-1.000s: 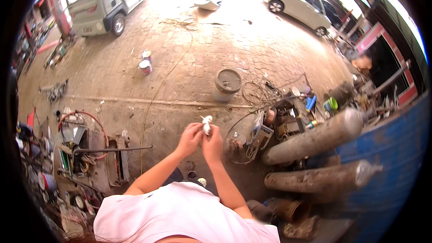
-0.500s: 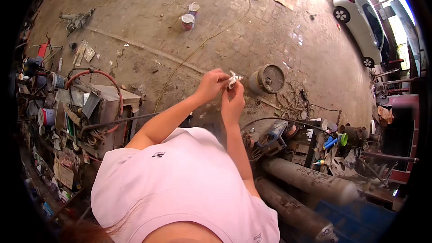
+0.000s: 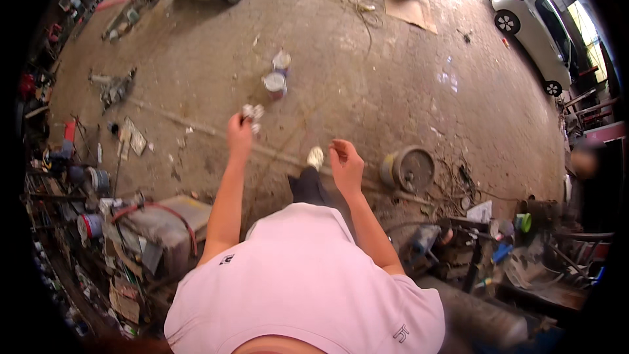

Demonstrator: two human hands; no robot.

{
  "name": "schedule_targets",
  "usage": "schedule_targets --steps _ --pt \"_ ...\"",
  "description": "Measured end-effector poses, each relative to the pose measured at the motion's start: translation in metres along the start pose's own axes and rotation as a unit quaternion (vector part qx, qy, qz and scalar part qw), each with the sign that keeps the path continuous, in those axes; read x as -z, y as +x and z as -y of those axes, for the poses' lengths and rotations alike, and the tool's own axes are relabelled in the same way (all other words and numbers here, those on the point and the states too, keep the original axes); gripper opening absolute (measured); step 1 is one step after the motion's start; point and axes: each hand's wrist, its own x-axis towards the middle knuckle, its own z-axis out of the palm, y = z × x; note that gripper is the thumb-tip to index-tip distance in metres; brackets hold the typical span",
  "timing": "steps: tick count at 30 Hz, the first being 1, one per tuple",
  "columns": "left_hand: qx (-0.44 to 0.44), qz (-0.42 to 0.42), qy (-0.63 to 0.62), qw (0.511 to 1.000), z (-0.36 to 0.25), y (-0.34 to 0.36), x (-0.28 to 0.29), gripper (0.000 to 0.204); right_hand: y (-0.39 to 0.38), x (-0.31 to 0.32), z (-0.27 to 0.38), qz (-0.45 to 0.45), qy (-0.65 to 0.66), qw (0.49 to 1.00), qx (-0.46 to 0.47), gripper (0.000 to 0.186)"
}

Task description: The person cleans a mechanical component with a cloth, then sits on the ground to manipulate it with pliers and a small tool. They walk through the workshop, pick up a pair of scissors, and return to the component to continue working.

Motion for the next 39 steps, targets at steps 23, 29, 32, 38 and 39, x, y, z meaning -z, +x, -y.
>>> schedule_targets --steps 23,29,32,38,39 --pt "0.332 -0.143 0.035 0.932 0.191 0.390 -0.120 0.016 0.582 -0.096 -0.058 0.067 -0.063 0.995 -0.045 0.015" --pt "0.183 0.055 -0.082 0.978 0.082 0.642 -0.292 0.013 0.699 -0.080 -0.060 -0.014 -0.084 0.993 -0.084 0.016" --pt "0.134 0.183 -0.142 0.964 0.041 0.713 -0.382 0.010 0.750 -0.086 -0.064 -0.058 -0.076 0.988 -0.125 0.017" --pt "0.114 0.265 -0.193 0.938 0.014 0.833 -0.514 0.005 0.901 -0.101 -0.118 -0.088 0.766 0.613 -0.175 0.042" --pt "0.116 0.256 -0.190 0.941 0.020 0.861 -0.525 0.005 0.937 -0.101 -0.114 -0.080 0.772 0.612 -0.155 0.046"
